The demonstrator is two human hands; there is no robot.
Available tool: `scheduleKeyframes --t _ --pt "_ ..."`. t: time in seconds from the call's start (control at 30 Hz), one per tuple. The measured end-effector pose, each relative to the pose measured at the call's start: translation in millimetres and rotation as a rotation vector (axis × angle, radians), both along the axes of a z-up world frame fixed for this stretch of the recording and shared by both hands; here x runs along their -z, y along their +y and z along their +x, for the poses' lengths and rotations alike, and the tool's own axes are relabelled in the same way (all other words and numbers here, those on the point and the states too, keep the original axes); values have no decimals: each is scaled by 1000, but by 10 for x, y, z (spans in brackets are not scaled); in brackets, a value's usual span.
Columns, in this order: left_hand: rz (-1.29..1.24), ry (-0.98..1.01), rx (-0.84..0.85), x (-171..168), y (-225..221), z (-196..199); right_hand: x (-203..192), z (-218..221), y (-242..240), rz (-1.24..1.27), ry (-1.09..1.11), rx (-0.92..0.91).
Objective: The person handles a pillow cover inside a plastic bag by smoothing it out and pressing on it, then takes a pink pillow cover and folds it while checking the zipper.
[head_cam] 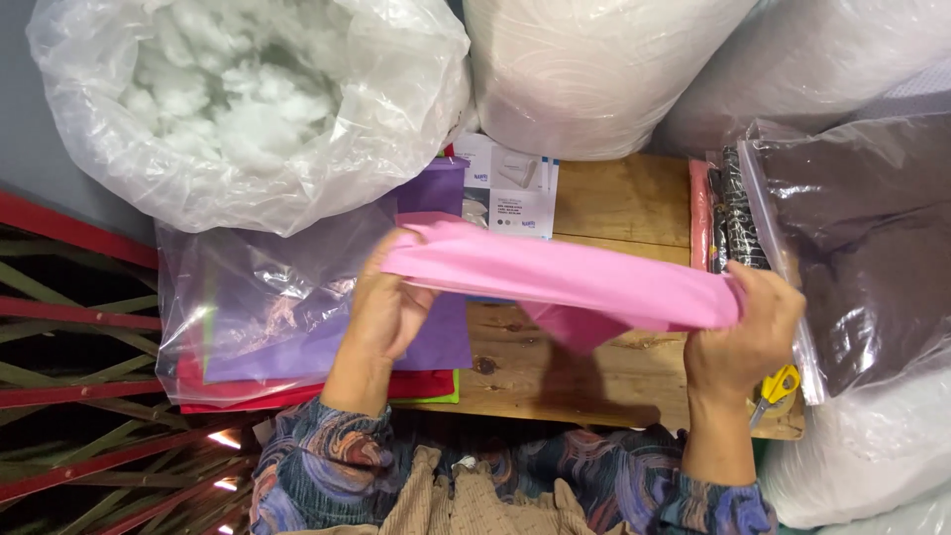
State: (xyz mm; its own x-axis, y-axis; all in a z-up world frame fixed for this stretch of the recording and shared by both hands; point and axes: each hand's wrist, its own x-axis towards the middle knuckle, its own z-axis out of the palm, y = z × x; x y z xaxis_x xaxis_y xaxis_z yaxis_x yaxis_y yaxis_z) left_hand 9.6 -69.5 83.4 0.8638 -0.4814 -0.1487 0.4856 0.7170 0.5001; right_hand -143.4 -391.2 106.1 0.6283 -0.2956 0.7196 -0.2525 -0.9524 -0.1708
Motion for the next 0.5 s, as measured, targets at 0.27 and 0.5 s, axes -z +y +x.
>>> scheduleKeyframes --t 0.27,0.5 --pt "1929 -1002 743 467 54 -318 206 141 92 420 1167 173" --pt "1117 -848 1010 150 -239 -864 198 104 79 581 1039 108"
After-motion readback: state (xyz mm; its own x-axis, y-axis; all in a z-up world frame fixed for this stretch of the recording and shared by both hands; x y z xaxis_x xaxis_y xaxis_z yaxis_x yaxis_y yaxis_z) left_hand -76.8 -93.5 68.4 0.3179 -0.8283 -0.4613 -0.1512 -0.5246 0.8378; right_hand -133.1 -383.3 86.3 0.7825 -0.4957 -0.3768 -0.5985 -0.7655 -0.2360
